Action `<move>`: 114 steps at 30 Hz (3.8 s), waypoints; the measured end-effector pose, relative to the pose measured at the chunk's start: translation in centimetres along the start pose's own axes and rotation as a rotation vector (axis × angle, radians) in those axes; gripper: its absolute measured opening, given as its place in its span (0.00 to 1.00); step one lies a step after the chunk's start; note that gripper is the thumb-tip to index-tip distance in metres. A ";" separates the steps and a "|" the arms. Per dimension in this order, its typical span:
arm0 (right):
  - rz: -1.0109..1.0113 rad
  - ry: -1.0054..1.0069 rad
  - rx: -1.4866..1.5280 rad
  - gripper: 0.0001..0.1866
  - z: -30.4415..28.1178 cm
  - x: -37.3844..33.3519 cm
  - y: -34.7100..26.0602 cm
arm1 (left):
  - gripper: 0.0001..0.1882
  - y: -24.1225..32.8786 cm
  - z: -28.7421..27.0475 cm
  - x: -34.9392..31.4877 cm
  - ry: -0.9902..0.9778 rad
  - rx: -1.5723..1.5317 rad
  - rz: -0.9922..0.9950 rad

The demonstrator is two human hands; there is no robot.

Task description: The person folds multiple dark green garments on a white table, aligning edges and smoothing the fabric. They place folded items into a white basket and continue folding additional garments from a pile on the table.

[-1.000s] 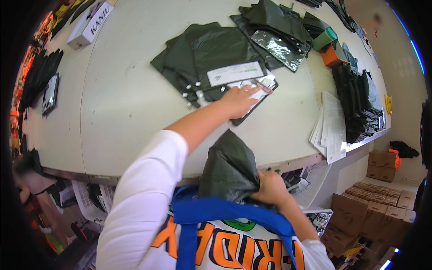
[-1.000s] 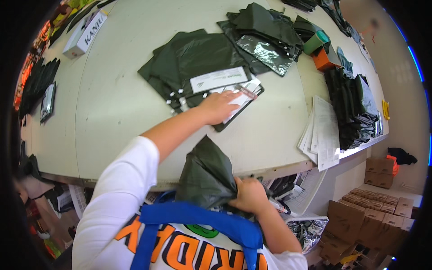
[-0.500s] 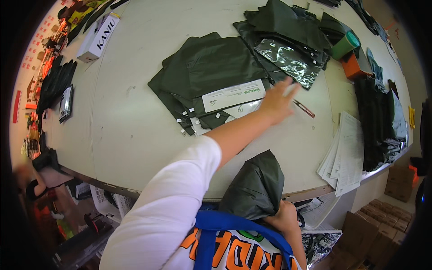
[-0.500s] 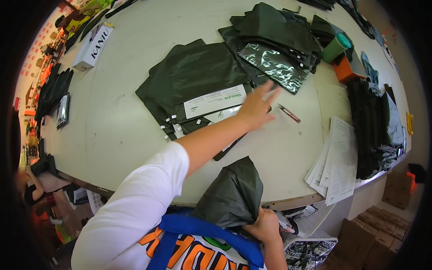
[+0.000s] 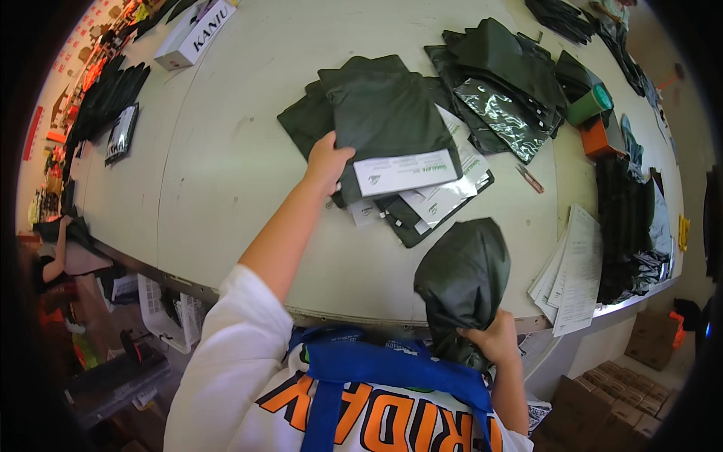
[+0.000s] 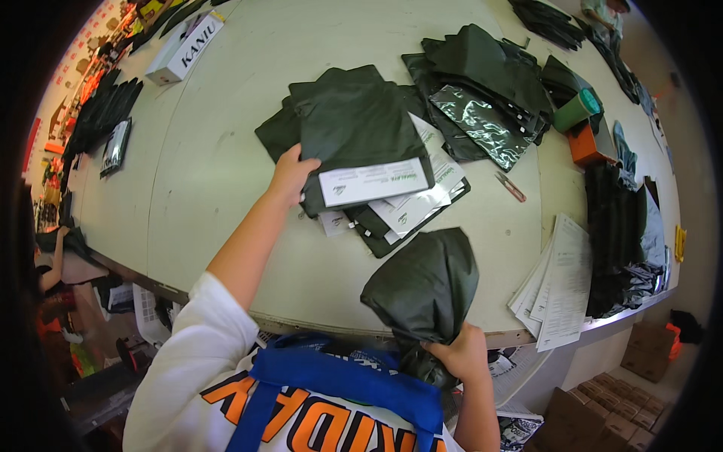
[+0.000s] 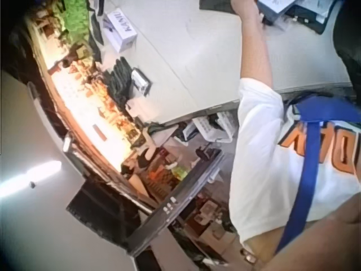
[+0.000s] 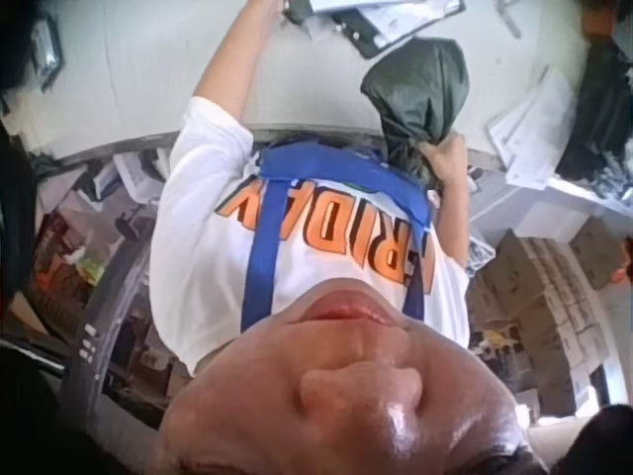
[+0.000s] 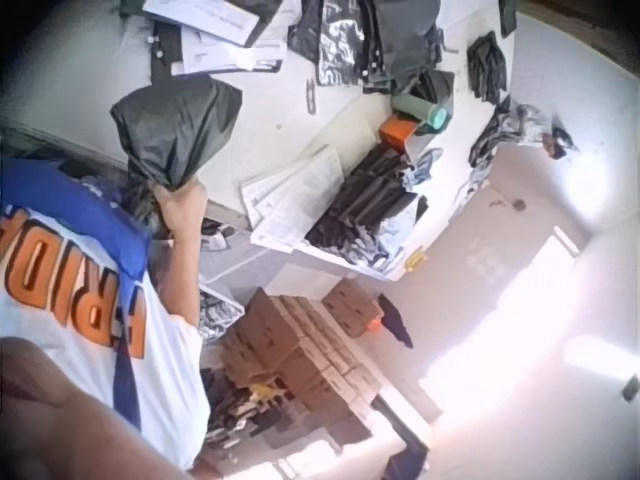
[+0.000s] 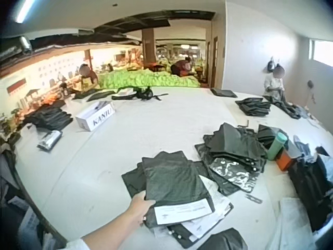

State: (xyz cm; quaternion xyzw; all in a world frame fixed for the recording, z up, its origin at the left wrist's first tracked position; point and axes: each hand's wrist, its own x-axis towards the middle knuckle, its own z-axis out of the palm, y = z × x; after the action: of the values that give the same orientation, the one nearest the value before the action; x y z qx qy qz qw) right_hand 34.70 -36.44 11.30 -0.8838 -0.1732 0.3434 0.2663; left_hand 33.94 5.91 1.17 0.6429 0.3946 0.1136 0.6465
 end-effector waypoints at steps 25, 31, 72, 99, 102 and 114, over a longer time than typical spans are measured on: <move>-0.376 -0.145 -0.434 0.34 9.1 4.8 -9.9 | 0.16 -11.9 -10.0 -20.7 -0.220 0.947 0.505; -0.655 -0.539 -0.858 0.43 9.3 0.8 -13.2 | 0.14 -7.5 -10.9 -20.7 -0.142 0.874 0.874; -0.351 0.077 0.556 0.20 12.9 2.0 -13.5 | 0.52 -10.6 -8.2 -25.3 -0.164 0.104 0.582; -0.615 0.406 -0.072 0.23 20.1 7.7 -8.8 | 0.23 -14.8 -10.5 -25.6 -0.419 -0.831 -0.585; -0.571 0.276 -0.629 0.20 21.4 7.0 -8.5 | 0.34 -12.5 -10.2 -26.1 -0.444 -0.805 -0.503; -0.806 0.015 -0.642 0.09 20.1 4.8 -11.0 | 0.38 -9.1 -8.9 -27.8 0.196 0.191 0.276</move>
State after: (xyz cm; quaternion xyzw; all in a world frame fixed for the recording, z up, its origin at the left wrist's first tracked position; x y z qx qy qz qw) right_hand 22.65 -18.23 2.81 -0.7867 -0.5946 0.1366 0.0941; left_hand 6.36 -7.03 4.13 0.7352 0.3727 0.2252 0.5195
